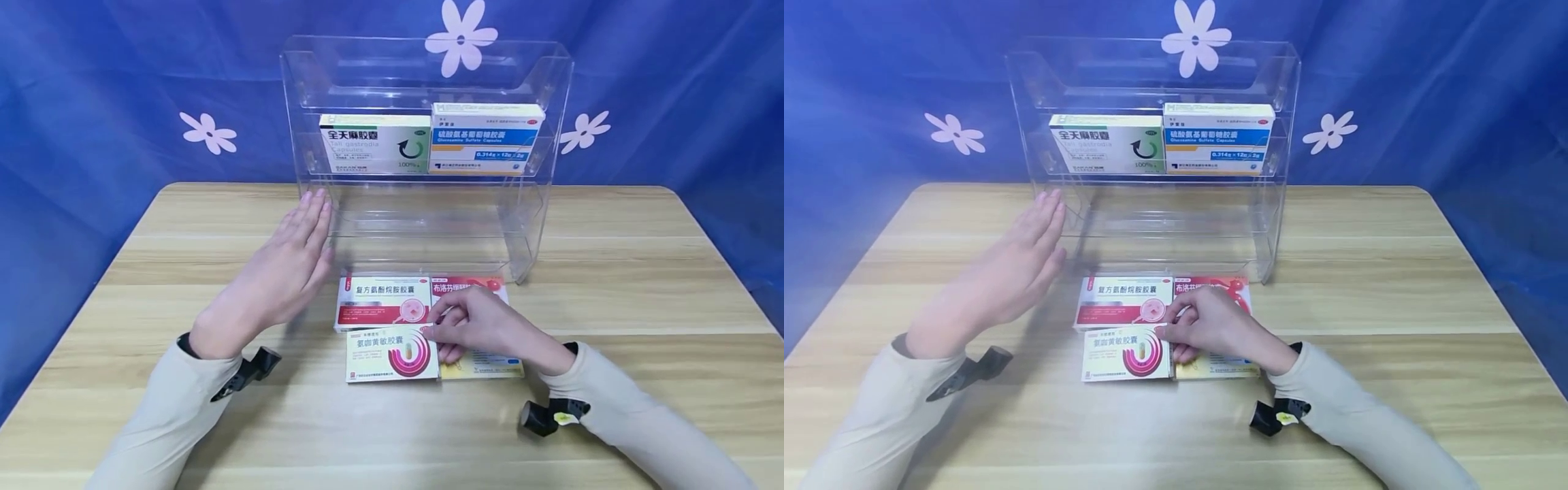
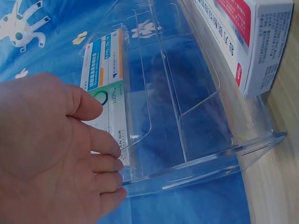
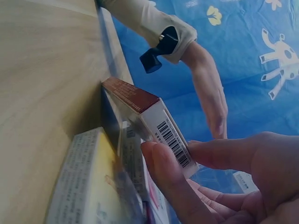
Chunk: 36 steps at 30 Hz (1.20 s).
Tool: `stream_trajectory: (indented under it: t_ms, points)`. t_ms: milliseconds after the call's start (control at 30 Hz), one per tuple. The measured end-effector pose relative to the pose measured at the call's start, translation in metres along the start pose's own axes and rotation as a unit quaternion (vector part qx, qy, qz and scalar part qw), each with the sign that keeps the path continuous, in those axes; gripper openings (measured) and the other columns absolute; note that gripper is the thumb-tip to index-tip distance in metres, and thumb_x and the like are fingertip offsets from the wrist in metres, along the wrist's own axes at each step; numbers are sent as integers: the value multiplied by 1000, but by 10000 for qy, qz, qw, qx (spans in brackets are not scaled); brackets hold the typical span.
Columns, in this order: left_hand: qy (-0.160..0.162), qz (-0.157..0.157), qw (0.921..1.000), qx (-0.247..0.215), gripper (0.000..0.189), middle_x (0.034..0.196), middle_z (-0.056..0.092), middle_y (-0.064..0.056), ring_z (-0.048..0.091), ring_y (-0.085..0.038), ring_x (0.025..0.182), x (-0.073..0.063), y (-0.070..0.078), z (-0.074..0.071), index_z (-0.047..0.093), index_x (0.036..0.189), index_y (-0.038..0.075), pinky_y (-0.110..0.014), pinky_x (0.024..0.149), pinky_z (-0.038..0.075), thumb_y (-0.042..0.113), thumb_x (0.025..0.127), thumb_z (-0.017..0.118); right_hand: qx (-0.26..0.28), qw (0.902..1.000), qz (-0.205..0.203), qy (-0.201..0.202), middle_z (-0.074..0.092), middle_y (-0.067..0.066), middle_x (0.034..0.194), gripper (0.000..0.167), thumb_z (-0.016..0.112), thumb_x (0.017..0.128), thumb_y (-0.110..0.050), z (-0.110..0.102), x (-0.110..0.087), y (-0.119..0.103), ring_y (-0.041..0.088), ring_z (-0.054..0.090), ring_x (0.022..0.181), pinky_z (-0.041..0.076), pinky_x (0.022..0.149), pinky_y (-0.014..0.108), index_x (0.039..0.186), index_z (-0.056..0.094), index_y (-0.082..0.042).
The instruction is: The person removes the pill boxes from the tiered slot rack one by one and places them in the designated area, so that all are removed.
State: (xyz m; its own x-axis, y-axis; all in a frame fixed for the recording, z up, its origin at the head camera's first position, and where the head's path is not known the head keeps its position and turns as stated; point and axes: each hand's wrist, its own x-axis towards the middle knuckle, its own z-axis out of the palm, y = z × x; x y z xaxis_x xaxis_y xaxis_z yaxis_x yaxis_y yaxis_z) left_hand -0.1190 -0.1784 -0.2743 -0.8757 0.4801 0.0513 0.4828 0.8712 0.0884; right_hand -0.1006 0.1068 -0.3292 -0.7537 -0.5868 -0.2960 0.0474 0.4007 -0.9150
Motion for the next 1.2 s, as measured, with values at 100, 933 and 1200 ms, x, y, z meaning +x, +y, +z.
stream_trajectory:
  t_ms: [100, 933, 1200]
  points:
    - [23, -8, 10000, 39, 59, 159, -3, -22, -5, -32, 146, 0, 0, 0, 7, 150, -8, -45, 120, 5, 26, 105, 23, -19, 10000, -28, -2, 69, 9, 68, 12, 72, 87, -11, 2, 2, 2, 25, 70, 60, 60, 59, 36, 92, 68, -1]
    - [-25, 2, 10000, 1, 59, 158, -6, -23, -7, -33, 146, -1, 1, -1, 5, 150, -10, -45, 120, 2, 23, 105, 25, -1265, 9794, -330, 1537, 70, 5, 85, 11, 71, 87, -9, -40, -7, -13, 17, 67, 73, 58, 69, 31, 98, 70, -7]
    - [3, -13, 10000, 33, 59, 158, -4, -24, -5, -35, 146, 0, 2, 0, 7, 149, -10, -45, 120, 2, 25, 105, 24, -1689, 9443, -672, 2742, 72, 7, 96, 17, 71, 90, -18, -66, -21, -29, 20, 69, 85, 56, 73, 26, 103, 73, -8]
